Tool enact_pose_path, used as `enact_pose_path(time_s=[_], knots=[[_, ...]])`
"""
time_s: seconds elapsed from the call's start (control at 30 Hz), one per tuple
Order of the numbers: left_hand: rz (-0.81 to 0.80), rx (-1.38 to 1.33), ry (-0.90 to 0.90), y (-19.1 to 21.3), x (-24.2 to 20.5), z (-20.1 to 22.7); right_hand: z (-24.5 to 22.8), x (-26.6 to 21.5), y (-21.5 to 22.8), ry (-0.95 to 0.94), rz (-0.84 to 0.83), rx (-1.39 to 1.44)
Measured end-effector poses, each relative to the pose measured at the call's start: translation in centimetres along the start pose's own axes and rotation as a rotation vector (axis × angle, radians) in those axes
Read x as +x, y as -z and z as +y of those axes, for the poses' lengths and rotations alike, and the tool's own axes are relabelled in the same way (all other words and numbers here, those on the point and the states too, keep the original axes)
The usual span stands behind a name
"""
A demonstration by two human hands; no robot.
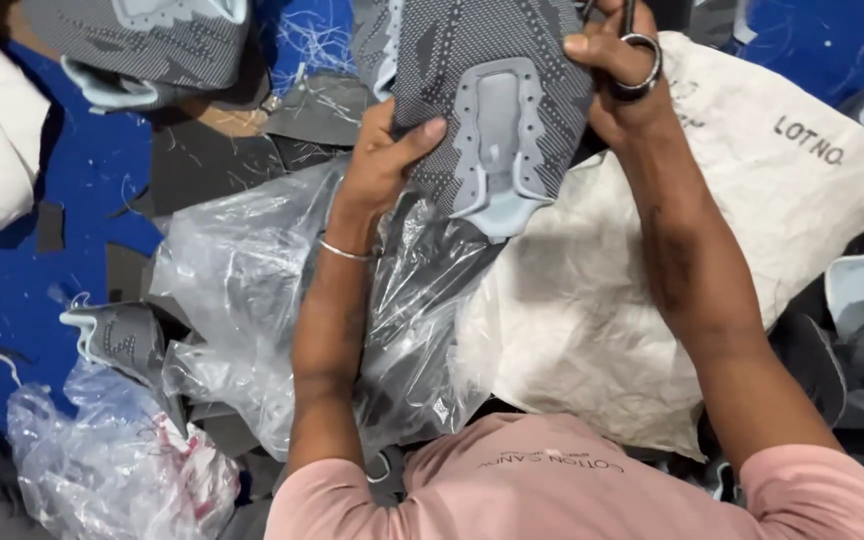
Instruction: The person uses shears to cut the upper part of a grey and black sneaker. They repeatedly trim the fabric around the opening and along the sides, separating the upper from the sole and removing excess material.
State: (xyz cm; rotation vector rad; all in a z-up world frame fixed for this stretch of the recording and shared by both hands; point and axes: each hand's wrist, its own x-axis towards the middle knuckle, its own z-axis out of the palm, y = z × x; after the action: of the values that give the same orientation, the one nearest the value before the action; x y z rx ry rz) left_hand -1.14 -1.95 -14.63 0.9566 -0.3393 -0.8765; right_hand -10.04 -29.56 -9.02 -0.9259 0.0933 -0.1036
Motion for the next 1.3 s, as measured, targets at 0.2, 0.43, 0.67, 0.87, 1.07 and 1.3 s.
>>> enact_pose_path(time_s=[0.2, 0.43, 0.67, 0.87, 1.07, 1.3], knots=[[0.061, -0.133, -0.013, -0.8, 0.0, 1.6, 4.6, -1.9, 7.8, 0.105, 0.121, -0.123], [0.447, 0.108, -0.351, -4.6, -2.8, 6.8, -0.2, 0.7, -0.4, 0.217, 0.004, -0.295], [-0.143, 1.582, -0.884, -5.7, -1.3, 5.5, 0.8, -0.5, 2.0, 0.091, -0.283, 0.156], [-0.089, 1.572, -0.824, -5.1, -0.5, 4.7, 0.1, -0.8, 0.9, -0.069, -0.083, -0.099], [0.223, 1.500, -0.739, -2.3, -1.3, 6.6, 1.5, 0.2, 1.0, -0.199, 0.023, -0.015], [0.467, 1.875, -0.556, -9.7, 1.0, 14.0, 2.6, 0.4, 0.6, -0.206, -0.105, -0.510]])
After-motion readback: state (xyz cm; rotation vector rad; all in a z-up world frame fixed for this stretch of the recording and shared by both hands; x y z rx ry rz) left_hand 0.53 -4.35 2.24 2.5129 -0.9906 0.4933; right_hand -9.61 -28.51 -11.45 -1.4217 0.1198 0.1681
